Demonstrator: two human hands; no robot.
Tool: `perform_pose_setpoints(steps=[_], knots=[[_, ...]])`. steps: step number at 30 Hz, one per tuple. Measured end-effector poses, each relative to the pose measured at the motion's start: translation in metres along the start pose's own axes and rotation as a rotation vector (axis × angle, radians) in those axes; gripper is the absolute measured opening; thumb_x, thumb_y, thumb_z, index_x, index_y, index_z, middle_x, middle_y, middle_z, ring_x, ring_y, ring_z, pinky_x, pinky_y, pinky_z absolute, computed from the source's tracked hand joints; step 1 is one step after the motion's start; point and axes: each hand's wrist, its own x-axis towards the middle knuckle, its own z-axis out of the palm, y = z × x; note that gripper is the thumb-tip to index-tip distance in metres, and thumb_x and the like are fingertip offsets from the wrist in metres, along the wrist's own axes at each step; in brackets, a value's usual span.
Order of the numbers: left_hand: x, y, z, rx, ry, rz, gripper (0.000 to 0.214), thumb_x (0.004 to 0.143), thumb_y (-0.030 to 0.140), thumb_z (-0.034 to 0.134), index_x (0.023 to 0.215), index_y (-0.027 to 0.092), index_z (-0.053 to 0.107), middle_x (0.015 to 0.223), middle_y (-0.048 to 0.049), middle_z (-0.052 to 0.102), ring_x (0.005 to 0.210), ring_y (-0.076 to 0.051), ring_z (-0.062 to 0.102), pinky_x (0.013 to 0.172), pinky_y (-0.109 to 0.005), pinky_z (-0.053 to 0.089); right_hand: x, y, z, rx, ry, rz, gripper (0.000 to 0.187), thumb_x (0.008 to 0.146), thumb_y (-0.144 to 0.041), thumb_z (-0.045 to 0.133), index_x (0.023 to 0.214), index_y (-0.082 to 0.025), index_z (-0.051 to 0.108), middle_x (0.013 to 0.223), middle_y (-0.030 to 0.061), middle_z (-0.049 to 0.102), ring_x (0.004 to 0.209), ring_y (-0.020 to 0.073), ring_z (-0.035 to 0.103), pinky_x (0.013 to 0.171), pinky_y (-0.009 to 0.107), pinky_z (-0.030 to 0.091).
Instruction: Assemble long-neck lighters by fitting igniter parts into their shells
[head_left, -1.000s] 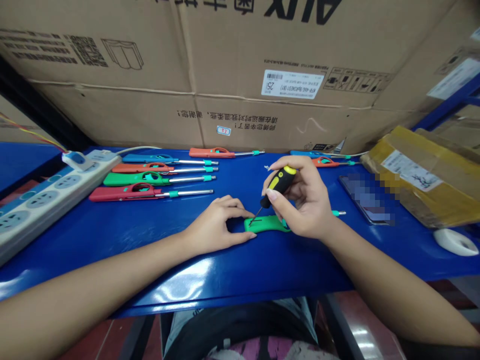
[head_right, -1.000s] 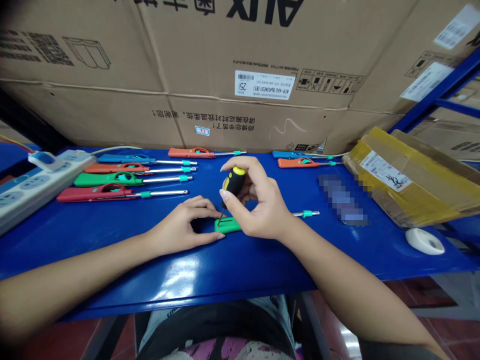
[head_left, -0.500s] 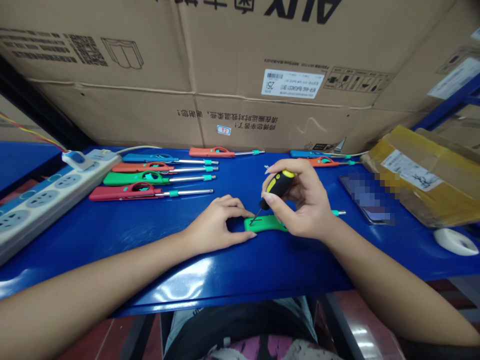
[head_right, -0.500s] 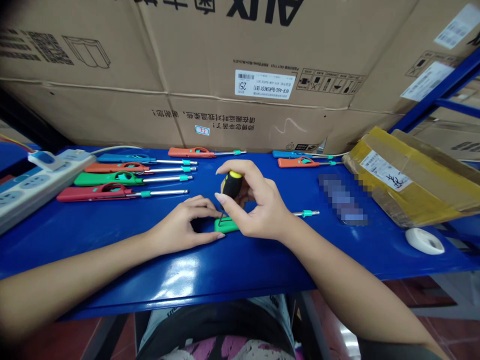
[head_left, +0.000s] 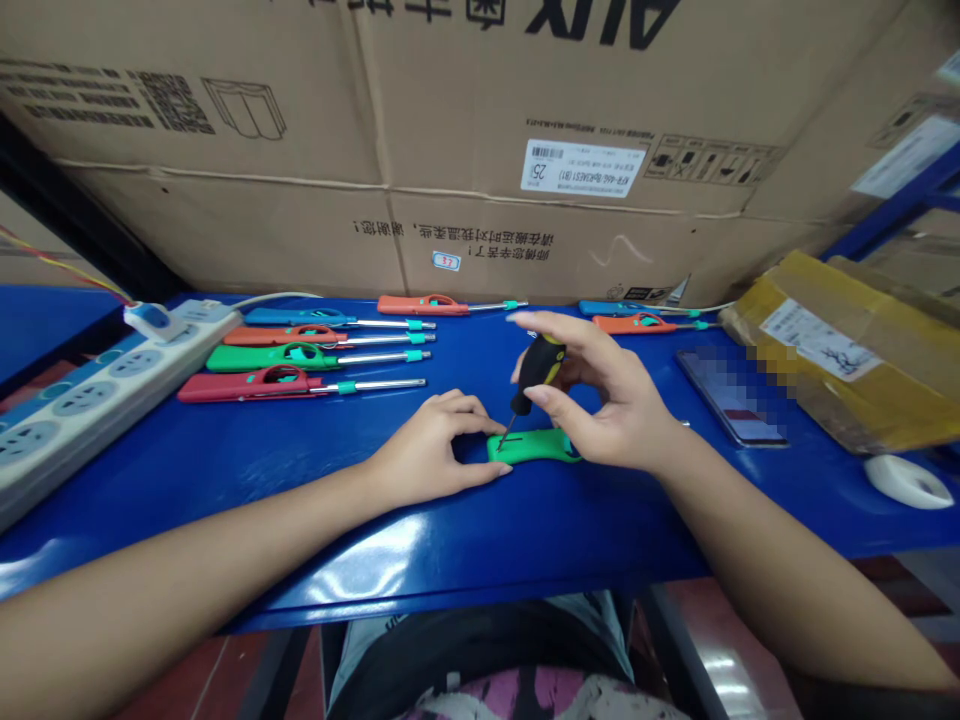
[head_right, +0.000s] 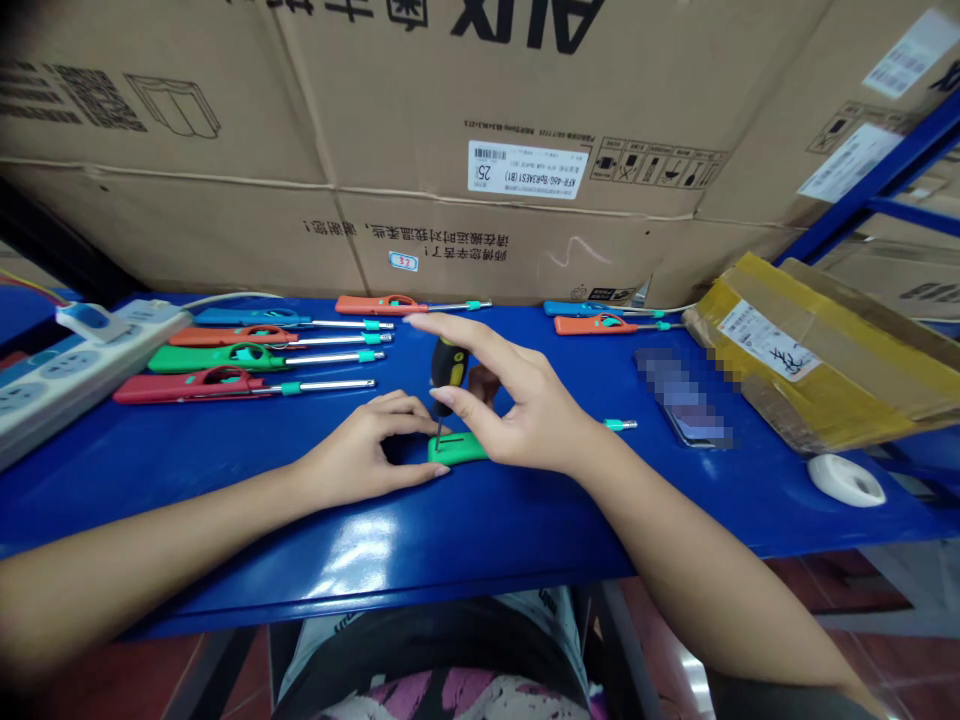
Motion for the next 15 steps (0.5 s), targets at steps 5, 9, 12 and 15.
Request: perform_pose_setpoints(steps=[5, 9, 12, 15], knots=[[0.0007, 0.0002, -0.0012, -0.002, -0.009, -0.012, 0.031, 0.081, 0.040, 0.079, 0.107, 0.021, 0.075, 0.097, -0.0037, 0.069, 0.090, -0.021, 0.062, 0.091, -0.039, 0.047, 0.0012, 0.0072, 0.0001, -0.090, 0.087, -0.039, 0.044, 0.092, -0.035, 0.067, 0.134, -0.025, 0.056, 0.123, 0.0072, 0.067, 0.085, 0.0171, 0.068, 0.072, 0.030, 0.060], [0.0008, 0.0007, -0.0013, -0.003, -0.017, -0.019, 0.032, 0.081, 0.040, 0.079, 0.106, 0.021, 0.075, 0.096, -0.0038, 0.069, 0.090, -0.020, 0.062, 0.090, -0.039, 0.048, 0.0021, 0.0064, -0.0001, 0.081, 0.007, -0.009, 0.044, 0.100, -0.030, 0.052, 0.143, -0.025, 0.048, 0.125, 0.0085, 0.066, 0.088, 0.0172, 0.070, 0.076, 0.033, 0.061], [0.0002, 0.0012, -0.0009, -0.008, -0.008, -0.007, 0.032, 0.081, 0.039, 0.079, 0.106, 0.020, 0.075, 0.097, -0.0039, 0.069, 0.091, -0.020, 0.063, 0.092, -0.039, 0.047, 0.0022, 0.0064, -0.0003, -0.075, 0.121, -0.065, 0.041, 0.089, -0.033, 0.072, 0.127, -0.025, 0.062, 0.112, 0.0051, 0.071, 0.085, 0.0176, 0.069, 0.079, 0.032, 0.060], [0.0001, 0.0016, -0.0015, -0.010, -0.012, -0.012, 0.032, 0.081, 0.039, 0.079, 0.106, 0.020, 0.075, 0.097, -0.0040, 0.069, 0.091, -0.020, 0.062, 0.091, -0.039, 0.048, 0.0025, 0.0048, -0.0011, -0.065, 0.075, -0.073, 0.045, 0.097, -0.034, 0.060, 0.140, -0.025, 0.053, 0.124, 0.0081, 0.068, 0.096, 0.0199, 0.069, 0.088, 0.037, 0.059]])
